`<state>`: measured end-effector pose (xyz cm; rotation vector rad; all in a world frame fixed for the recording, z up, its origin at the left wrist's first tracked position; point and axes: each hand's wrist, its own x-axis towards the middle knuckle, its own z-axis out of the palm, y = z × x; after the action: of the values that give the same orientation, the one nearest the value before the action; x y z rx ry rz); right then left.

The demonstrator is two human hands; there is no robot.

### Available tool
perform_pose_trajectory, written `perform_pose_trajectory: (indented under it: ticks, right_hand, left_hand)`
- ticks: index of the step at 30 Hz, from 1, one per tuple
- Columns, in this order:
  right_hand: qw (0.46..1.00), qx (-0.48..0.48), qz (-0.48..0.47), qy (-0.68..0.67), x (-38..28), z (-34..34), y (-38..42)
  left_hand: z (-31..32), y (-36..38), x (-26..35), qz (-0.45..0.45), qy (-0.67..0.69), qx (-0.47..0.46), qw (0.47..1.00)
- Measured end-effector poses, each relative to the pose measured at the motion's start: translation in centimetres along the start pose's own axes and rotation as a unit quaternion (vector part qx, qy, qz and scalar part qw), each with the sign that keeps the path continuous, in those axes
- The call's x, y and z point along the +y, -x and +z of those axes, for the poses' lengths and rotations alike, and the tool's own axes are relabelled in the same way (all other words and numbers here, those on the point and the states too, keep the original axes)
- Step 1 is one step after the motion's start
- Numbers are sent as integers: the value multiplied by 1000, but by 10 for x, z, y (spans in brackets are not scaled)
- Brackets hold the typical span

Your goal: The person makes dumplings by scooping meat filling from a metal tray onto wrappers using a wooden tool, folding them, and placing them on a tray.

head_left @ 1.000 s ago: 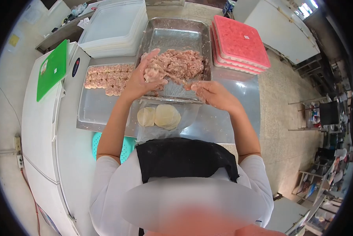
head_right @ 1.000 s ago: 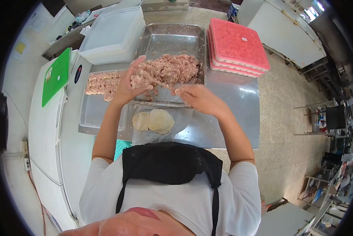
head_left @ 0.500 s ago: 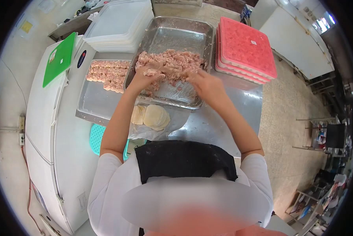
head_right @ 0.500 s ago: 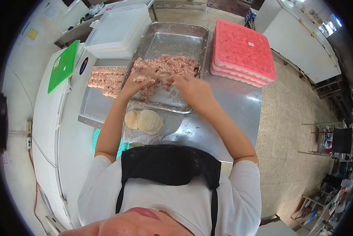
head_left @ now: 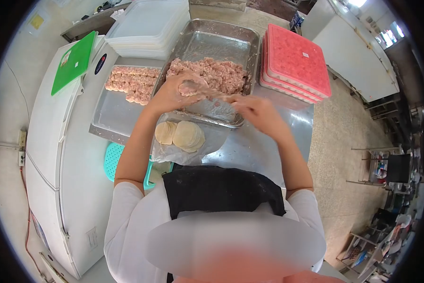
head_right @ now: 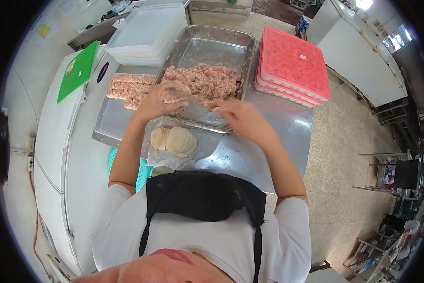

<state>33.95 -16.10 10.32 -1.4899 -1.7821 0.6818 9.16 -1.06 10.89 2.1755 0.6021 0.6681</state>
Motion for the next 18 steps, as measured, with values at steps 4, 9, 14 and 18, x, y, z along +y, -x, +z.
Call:
perform_pose_trajectory:
  ticks: [4, 9, 14, 18]
  right_hand:
    - [997, -36, -18, 64, -4, 7, -11]
    - [954, 53, 34, 292, -68, 21, -4]
    - [966, 37, 21, 254, -87, 20, -9]
    - [983, 29, 31, 179, -122, 46, -19]
  left_hand:
    - [-5, 1, -12, 59, -46, -84, 994]
    - [-7, 12, -47, 9, -38, 42, 998]
    - [-45, 35, -26, -4, 50, -27, 998]
    - [-79, 58, -35, -15, -46, -14, 999]
